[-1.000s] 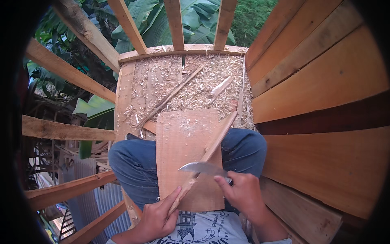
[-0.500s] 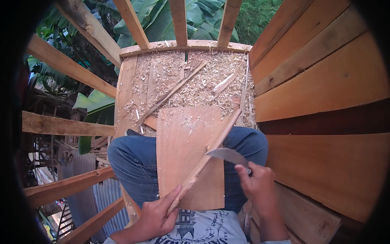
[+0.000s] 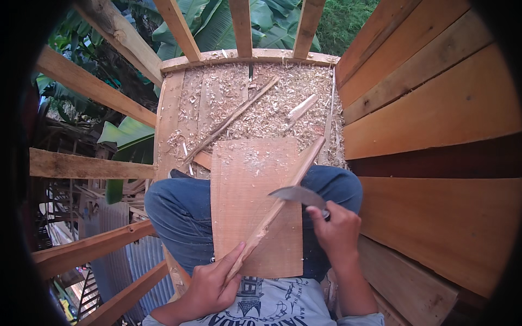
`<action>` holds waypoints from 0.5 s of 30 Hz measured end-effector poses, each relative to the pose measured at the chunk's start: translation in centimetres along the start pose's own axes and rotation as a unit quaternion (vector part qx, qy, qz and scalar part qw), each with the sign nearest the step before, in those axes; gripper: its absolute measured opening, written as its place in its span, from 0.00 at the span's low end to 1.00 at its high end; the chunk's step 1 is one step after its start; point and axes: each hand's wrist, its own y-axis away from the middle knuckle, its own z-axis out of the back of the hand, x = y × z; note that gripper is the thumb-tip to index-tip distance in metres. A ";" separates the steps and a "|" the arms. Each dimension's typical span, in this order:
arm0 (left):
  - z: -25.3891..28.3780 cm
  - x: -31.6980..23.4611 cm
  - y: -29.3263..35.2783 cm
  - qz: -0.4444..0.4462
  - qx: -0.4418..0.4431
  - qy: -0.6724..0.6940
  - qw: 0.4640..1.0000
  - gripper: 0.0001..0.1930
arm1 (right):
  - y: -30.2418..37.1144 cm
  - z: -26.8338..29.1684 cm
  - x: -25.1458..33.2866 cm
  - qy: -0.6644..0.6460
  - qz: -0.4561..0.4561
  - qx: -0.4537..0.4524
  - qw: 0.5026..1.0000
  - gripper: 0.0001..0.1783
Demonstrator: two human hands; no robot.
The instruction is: The person sits cross-legged on a wooden platform and uses a curved knife to carve a rectangular piece of wood. They hold the wood on their lap and repeatedly shave off thin strips, creating a pile of wood shavings.
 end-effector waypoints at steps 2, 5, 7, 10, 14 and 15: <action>-0.1 0.3 0.3 -0.014 -0.023 0.000 1.000 0.33 | -0.9 0.8 -1.9 -0.030 -0.081 -0.025 0.996 0.32; 0.4 1.6 0.8 0.011 0.013 0.011 1.000 0.34 | -1.6 2.6 -1.7 -0.107 -0.116 0.018 0.987 0.33; 0.0 2.4 0.4 -0.019 0.027 0.025 0.999 0.35 | 0.0 2.6 1.0 -0.137 -0.067 0.067 0.986 0.34; 0.1 2.2 0.6 -0.025 0.022 -0.016 0.999 0.38 | 2.2 0.7 3.6 -0.215 -0.024 0.105 0.971 0.37; -0.7 2.4 0.8 -0.064 0.010 -0.069 0.996 0.42 | 2.9 0.2 4.8 -0.296 0.007 0.110 0.949 0.36; -0.8 2.4 0.8 -0.071 0.007 -0.078 0.994 0.41 | 2.5 0.8 5.3 -0.304 0.021 0.113 0.946 0.36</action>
